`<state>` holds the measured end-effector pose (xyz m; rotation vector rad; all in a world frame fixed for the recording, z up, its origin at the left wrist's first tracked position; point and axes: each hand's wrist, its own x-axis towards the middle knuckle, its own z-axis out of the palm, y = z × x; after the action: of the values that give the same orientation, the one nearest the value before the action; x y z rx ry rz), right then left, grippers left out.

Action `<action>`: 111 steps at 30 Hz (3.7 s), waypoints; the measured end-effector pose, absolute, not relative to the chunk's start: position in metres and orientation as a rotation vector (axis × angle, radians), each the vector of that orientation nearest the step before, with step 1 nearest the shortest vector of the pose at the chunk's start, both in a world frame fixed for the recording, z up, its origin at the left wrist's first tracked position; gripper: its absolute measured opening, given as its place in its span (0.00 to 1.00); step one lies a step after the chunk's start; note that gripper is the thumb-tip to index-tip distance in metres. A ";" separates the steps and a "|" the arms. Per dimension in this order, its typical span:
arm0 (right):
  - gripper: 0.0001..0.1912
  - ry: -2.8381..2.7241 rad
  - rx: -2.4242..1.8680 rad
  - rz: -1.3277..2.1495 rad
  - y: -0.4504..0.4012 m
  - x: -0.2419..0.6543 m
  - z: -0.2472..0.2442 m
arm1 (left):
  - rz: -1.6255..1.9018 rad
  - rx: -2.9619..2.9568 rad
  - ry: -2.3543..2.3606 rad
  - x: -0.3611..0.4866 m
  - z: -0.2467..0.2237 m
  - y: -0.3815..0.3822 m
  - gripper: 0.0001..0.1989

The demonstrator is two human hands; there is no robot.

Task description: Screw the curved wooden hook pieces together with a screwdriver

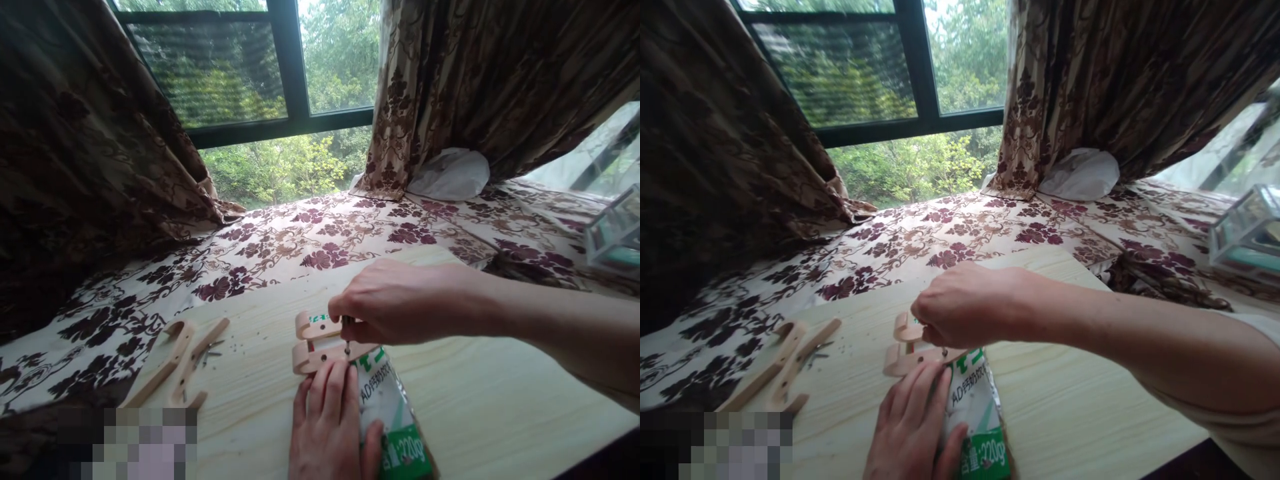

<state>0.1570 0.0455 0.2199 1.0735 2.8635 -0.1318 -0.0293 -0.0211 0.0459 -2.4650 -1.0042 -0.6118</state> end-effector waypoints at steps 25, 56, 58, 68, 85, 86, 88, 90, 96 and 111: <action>0.07 2.850 0.945 -0.110 0.045 0.156 0.220 | -0.567 -2.534 -1.069 -0.028 0.050 -0.026 0.24; 0.06 2.858 0.955 -0.097 0.045 0.155 0.229 | -0.604 -2.466 -1.012 -0.029 0.044 -0.021 0.25; 0.07 2.862 0.914 -0.115 0.045 0.155 0.231 | -0.612 -2.439 -0.984 -0.031 0.041 -0.018 0.25; 0.13 2.808 1.079 -0.054 0.045 0.149 0.225 | -0.648 -2.370 -0.923 -0.033 0.036 -0.015 0.24; 0.14 2.859 1.182 -0.015 0.049 0.148 0.214 | -0.624 -2.424 -0.966 -0.032 0.039 -0.018 0.26; 0.14 2.848 1.188 -0.014 0.049 0.148 0.214 | -0.625 -2.423 -0.960 -0.032 0.039 -0.018 0.26; 0.10 2.861 1.128 -0.046 0.050 0.149 0.217 | -0.630 -2.422 -0.956 -0.032 0.039 -0.018 0.26; 0.05 2.913 1.009 -0.109 0.049 0.151 0.221 | -0.621 -2.429 -0.968 -0.032 0.039 -0.019 0.26; 0.07 2.947 0.876 -0.246 0.043 0.152 0.225 | -0.611 -2.445 -0.974 -0.032 0.040 -0.019 0.26; 0.06 2.969 0.843 -0.133 0.045 0.153 0.221 | -0.612 -2.482 -1.011 -0.028 0.046 -0.021 0.25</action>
<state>0.1531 0.0455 0.2213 0.8432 2.9694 -0.1329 -0.0279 -0.0206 0.0456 -2.4817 -1.0114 -0.6119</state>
